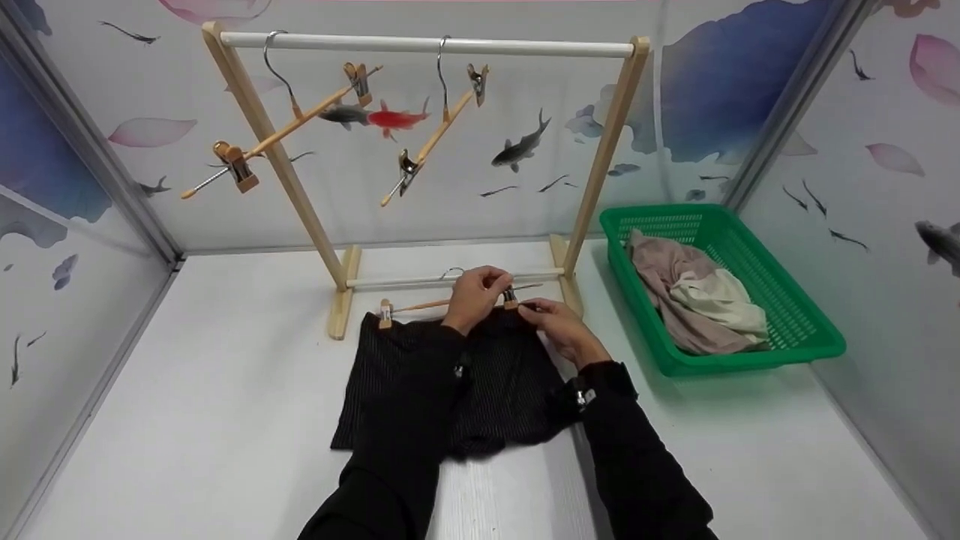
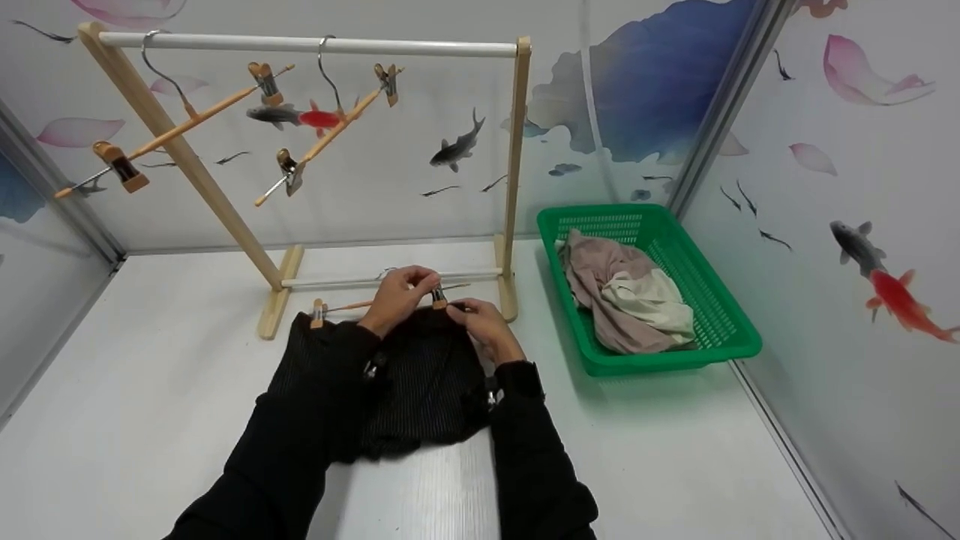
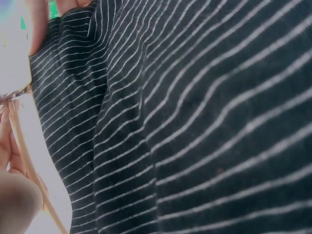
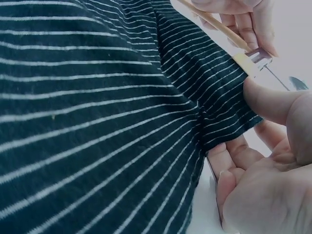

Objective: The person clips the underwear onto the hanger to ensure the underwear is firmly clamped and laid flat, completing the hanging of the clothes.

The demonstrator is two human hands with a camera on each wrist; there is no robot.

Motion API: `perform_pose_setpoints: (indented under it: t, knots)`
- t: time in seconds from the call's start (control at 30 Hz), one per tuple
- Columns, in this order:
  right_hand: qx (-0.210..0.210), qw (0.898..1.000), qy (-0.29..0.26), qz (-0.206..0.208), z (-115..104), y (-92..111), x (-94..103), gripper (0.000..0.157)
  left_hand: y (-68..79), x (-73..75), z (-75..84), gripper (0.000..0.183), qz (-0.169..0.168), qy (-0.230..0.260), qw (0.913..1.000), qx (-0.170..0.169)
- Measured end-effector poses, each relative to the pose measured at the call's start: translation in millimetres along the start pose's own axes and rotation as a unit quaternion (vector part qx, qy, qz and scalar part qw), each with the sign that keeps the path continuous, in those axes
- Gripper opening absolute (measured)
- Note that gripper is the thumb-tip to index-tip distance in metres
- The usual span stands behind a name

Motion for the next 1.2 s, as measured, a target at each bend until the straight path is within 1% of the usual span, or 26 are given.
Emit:
perform_pose_setpoints:
  t: [0.13,0.23,0.37,0.5,0.67,0.73,0.83,0.97,1.07,1.2]
  knots:
    - [0.001,1.0,-0.021,0.013,-0.2,-2.0,-0.9,0.032,0.0,-1.1,-2.7,0.022,-0.003,-0.019,0.9997,-0.011]
    - [-0.001,0.999,-0.044,0.021,0.3,-2.7,-0.9,0.028,0.1,-2.2,-4.2,0.022,-0.01,-0.031,0.9994,-0.013]
    - [-0.005,0.998,-0.059,0.024,0.5,-2.2,-1.2,0.026,-0.5,-2.3,-5.3,0.024,-0.019,-0.043,0.9989,-0.002]
    - [-0.006,0.998,-0.06,0.03,0.4,-2.0,-2.2,0.029,-0.3,-1.2,-5.6,0.026,-0.032,-0.053,0.9981,0.009]
    - [-0.007,0.996,-0.066,0.054,0.3,-1.0,-3.9,0.031,0.6,0.0,-4.7,0.027,-0.034,-0.06,0.9976,0.005]
    - [-0.008,0.995,-0.075,0.06,0.5,-1.4,-5.1,0.028,0.5,-0.4,-4.6,0.028,-0.033,-0.067,0.9972,0.003]
    - [-0.015,0.995,-0.072,0.064,-0.1,-1.4,-6.8,0.025,0.6,-1.1,-4.7,0.03,-0.039,-0.082,0.9958,0.01]
    - [-0.018,0.995,-0.061,0.07,-1.3,-1.2,-8.1,0.026,-0.4,-2.2,-4.9,0.032,-0.05,-0.086,0.9949,0.019]
    - [-0.014,0.996,-0.055,0.073,-1.8,-0.9,-8.3,0.027,-1.2,-3.6,-4.0,0.034,-0.056,-0.086,0.9945,0.02]
    - [-0.006,0.996,-0.034,0.085,-3.7,-1.6,-9.2,0.028,-1.2,-4.8,-1.0,0.036,-0.06,-0.108,0.9923,0.013]
Point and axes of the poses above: each hand's wrist, its own y-axis away from the middle knuckle, its own x-axis out of the back of the hand, z = x × y, the point moved 1 cm from there along -y, towards the middle knuckle
